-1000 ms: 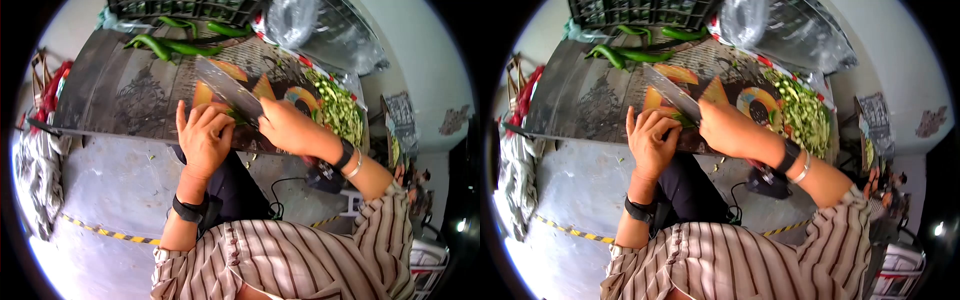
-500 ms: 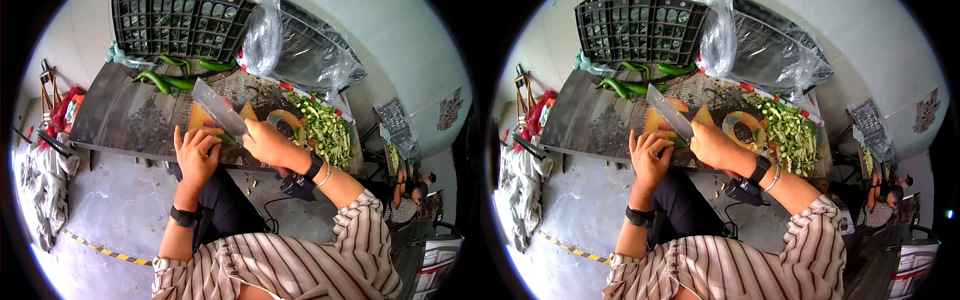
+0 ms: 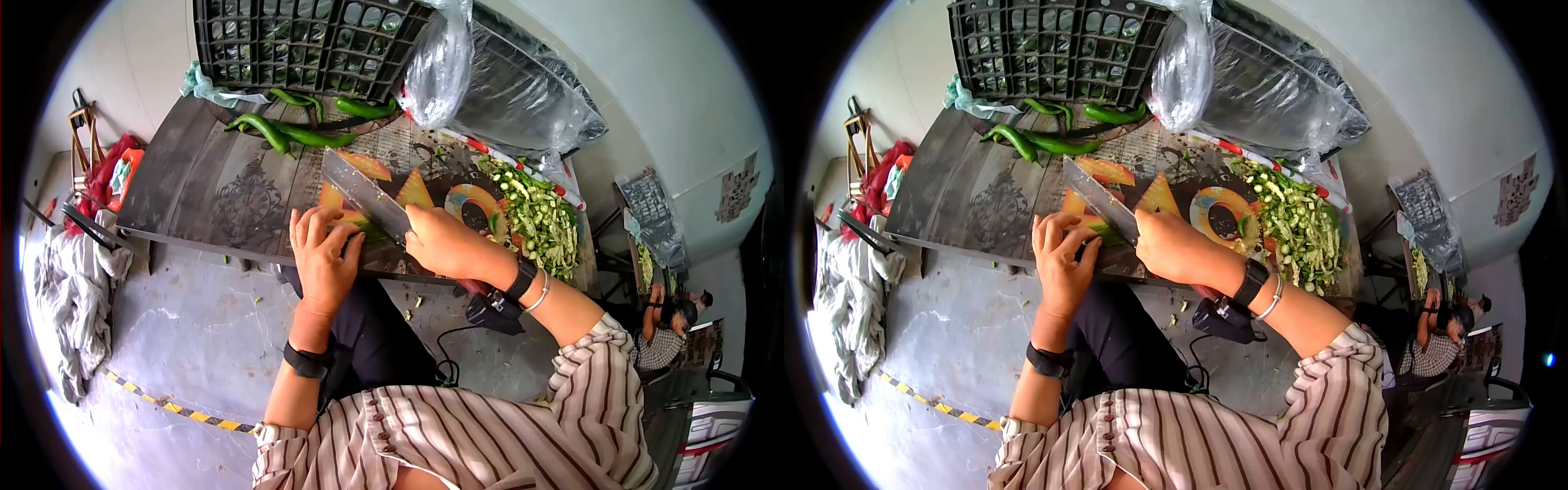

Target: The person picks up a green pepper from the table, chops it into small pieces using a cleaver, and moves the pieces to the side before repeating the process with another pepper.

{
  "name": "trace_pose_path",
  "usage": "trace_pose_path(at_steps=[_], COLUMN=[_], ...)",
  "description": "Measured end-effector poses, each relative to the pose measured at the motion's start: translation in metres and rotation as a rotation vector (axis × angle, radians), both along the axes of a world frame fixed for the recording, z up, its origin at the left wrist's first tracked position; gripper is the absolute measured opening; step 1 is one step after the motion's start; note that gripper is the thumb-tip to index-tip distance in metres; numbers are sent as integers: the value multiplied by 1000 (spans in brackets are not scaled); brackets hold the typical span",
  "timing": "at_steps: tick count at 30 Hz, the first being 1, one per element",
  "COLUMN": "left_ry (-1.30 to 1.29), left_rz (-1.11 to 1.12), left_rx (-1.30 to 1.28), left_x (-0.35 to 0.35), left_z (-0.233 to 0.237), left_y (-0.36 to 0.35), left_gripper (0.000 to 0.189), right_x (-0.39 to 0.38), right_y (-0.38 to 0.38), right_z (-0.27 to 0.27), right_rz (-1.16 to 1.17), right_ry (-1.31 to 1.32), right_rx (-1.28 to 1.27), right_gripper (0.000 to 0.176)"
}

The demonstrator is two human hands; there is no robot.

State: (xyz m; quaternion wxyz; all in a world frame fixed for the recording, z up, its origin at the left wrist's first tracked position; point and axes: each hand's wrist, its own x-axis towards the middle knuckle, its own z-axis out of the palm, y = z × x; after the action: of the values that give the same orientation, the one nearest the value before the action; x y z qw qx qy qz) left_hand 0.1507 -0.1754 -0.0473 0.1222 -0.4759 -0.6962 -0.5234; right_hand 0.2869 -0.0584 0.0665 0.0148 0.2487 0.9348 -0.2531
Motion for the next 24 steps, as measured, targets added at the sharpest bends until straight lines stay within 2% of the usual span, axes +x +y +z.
trace_pose_path(at_steps=[5, 11, 17, 20, 22, 24], left_ry=[11, -11, 1, 0, -3, -15], left_rz=[-11, -23, -36, -43, -52, -64], left_rx=[-11, -58, -53, -17, 4, 17], left_x=[-1, -1, -1, -2, -1, -3], left_z=[4, 7, 6, 6, 5, 2], left_y=[-3, -4, -1, -1, 1, 0], left_gripper=[12, 11, 11, 11, 12, 12], right_x=[-1, -9, -17, -12, -5, -3], right_y=[3, 2, 7, 15, 11, 13], right_z=[1, 7, -21, -30, -25, -22], right_rz=[38, 20, 13, 56, -127, -124], right_ry=[23, -108, 50, 219, 193, 205], right_rx=[33, 18, 35, 178, -52, -67], right_gripper=[22, 24, 22, 20, 19, 18])
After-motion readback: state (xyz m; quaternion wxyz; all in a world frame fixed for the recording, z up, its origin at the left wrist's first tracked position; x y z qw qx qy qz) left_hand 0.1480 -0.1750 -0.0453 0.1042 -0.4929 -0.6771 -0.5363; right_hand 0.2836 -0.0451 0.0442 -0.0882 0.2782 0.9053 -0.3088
